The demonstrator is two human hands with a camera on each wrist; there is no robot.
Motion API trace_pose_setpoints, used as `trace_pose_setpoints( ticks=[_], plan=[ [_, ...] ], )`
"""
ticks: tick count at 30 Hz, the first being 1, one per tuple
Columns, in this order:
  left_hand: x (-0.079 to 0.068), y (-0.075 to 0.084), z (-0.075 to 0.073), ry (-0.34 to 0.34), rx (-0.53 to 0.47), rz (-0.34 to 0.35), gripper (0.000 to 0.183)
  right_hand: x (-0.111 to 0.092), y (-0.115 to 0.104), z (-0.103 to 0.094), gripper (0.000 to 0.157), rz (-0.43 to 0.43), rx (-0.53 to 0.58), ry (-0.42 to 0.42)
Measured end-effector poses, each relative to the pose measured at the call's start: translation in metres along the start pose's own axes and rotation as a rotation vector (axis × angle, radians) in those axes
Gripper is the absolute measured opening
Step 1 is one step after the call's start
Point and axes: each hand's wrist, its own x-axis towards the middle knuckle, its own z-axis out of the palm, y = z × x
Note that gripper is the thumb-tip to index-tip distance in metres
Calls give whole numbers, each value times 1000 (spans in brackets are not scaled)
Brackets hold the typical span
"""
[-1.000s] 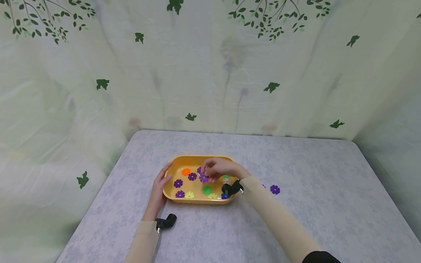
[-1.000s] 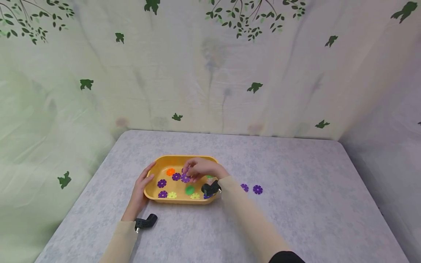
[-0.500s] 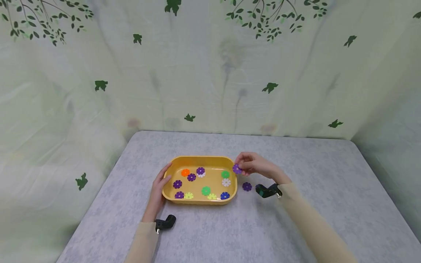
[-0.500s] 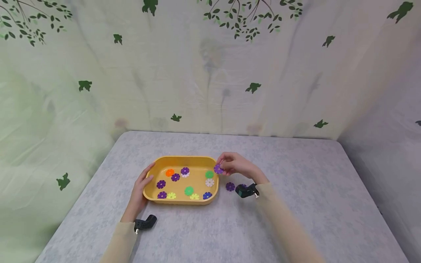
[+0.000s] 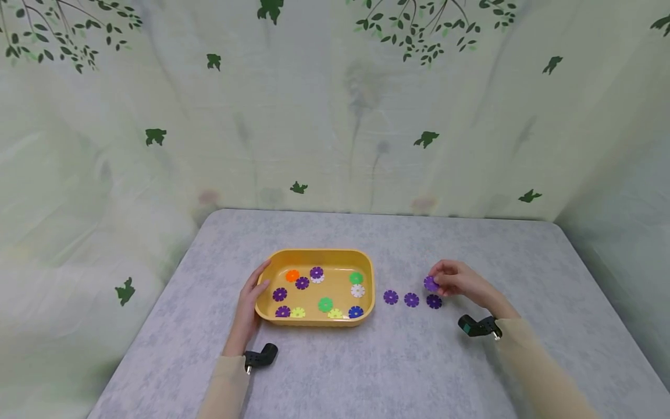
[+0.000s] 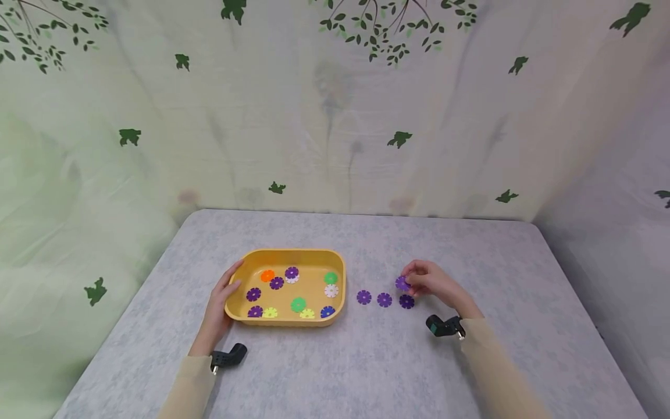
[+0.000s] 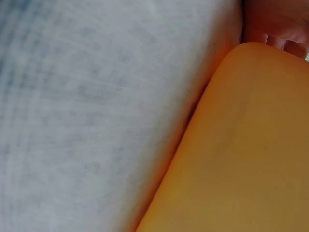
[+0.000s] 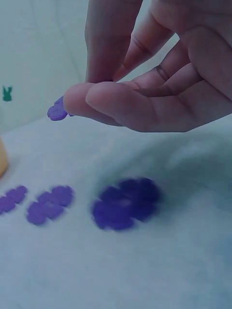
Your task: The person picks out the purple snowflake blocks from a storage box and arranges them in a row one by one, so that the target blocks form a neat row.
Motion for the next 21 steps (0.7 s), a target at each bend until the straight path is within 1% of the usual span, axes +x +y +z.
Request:
trace_pose_setpoints(
  ticks=[5,10,16,21],
  plan=[
    [-1,0,-1,-8,1,6,45,-20,17,-11,22,0,-20,25],
    [-3,0,-1,-4,7,8,45,-34,23,-15,24,36,-47,60],
    [-3,1,0,1,8,8,45,-38,25,-13,22,95,-100,96],
    [-2,2,0,-3,3,6,45,-35,22,-11,21,92,-185,146]
  ],
)
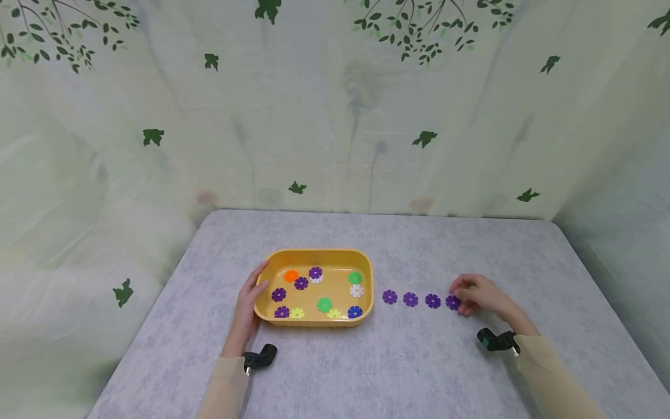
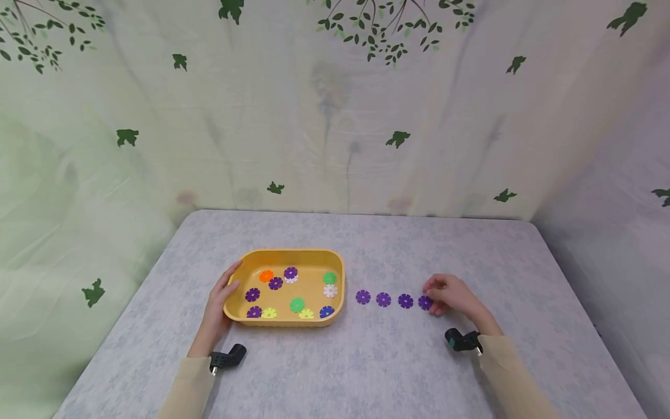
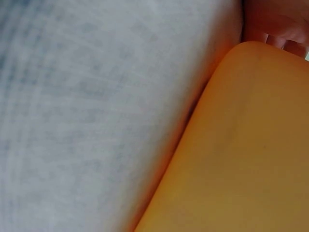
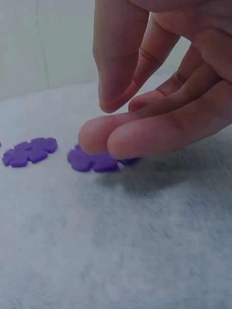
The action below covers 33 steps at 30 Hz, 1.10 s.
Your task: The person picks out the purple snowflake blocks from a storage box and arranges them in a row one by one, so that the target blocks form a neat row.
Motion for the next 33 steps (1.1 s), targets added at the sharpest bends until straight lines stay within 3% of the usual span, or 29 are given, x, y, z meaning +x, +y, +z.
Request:
trace_pose_setpoints(
  ticks=[3,9,15,22,33],
  plan=[
    [-1,0,-1,5,4,0,45,5,-8,3,23,-27,-11,11],
    [-2,1,-1,9,-1,4,45,21,-37,23,33,-111,96,-48],
    [-1,0,0,4,1,14,44,43,-77,59,36,-151,162,-83],
    [-1,-1,0,-10,-5,31,44,65,-122,102,29,-189,224,-153],
    [-1,-1,-1,-17,-17,35,44,101,-160,152,27,-134,293,-241]
  ],
)
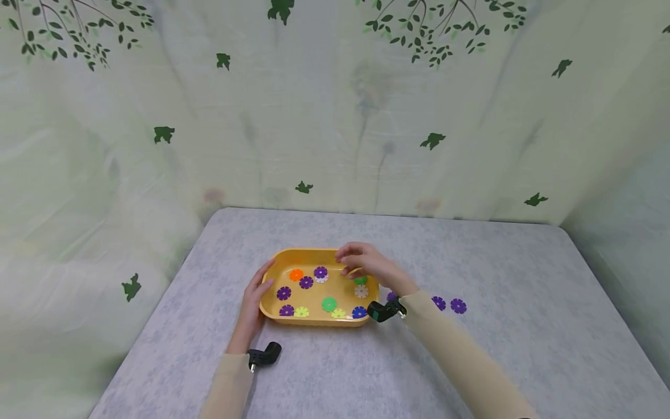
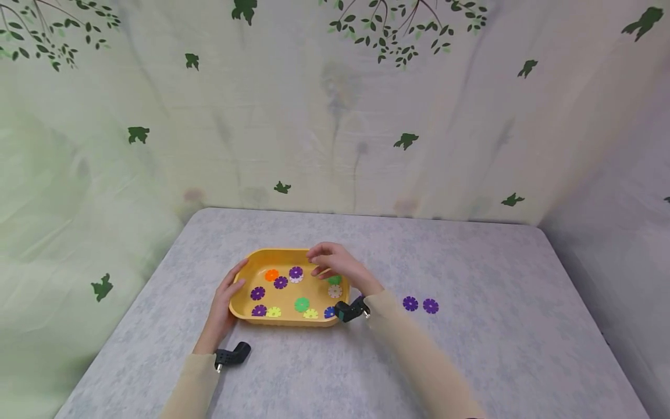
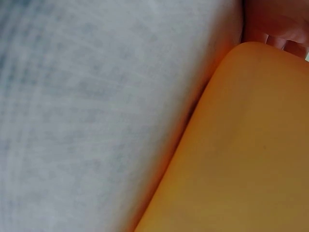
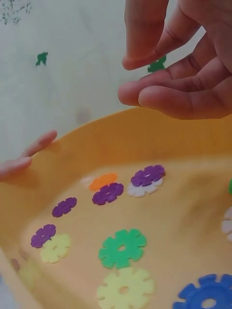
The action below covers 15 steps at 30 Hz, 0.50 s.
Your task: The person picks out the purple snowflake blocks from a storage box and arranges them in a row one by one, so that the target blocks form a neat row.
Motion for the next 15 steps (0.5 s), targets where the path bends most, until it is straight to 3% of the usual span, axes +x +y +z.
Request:
trace_pose_setpoints(
  ticks=[8,15],
  plan=[
    [1,-1,0,12,17,-8,44,27,6,21,28,48,-84,-28],
    [1,-1,0,14,22,-6,44,40,12,32,33,118,-123,-47]
  ],
)
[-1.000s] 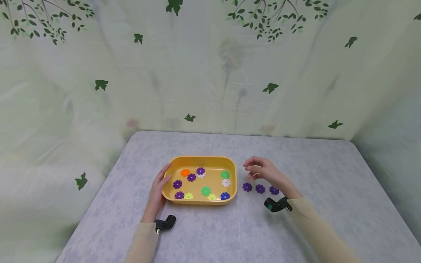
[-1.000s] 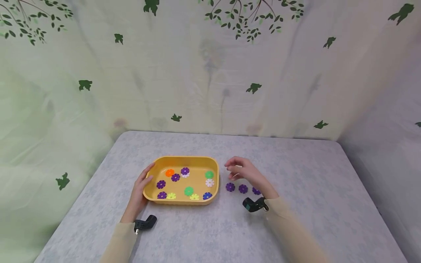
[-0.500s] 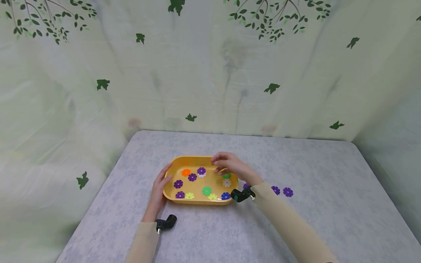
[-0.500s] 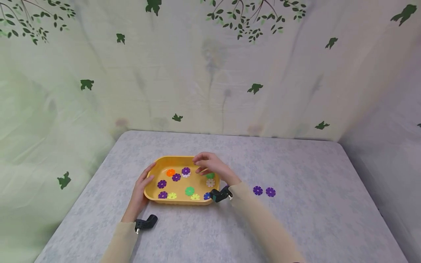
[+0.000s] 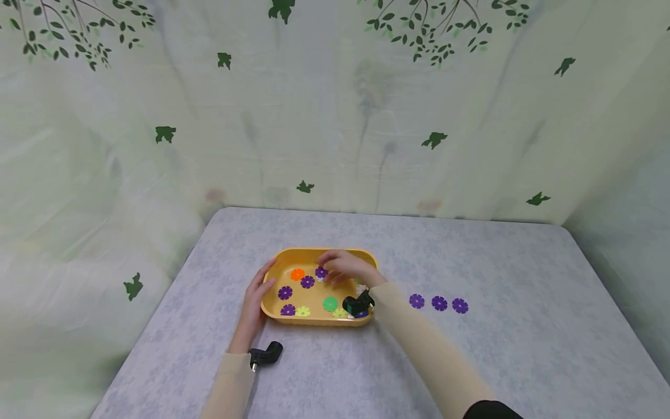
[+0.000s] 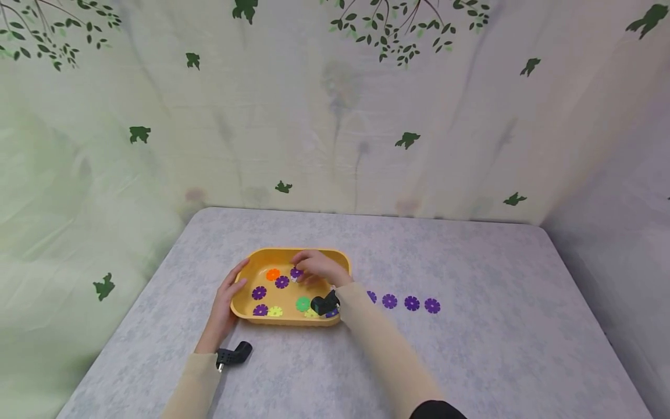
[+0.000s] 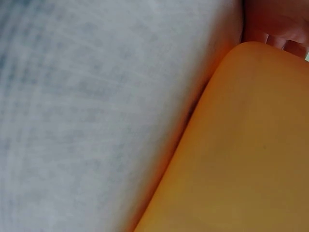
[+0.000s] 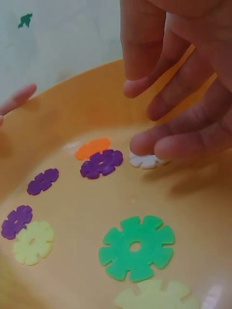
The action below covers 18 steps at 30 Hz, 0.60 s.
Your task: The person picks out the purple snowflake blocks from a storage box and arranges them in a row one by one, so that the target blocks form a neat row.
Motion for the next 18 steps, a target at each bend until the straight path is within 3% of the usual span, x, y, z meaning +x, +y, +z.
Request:
trace_pose_setpoints(
  ticks=[11,18],
  plan=[
    [0,0,0,-3,-3,16,44,4,3,7,30,77,-63,7],
    [0,-2,-1,0,0,19,44,5,7,9,22,21,-140,40]
  ],
)
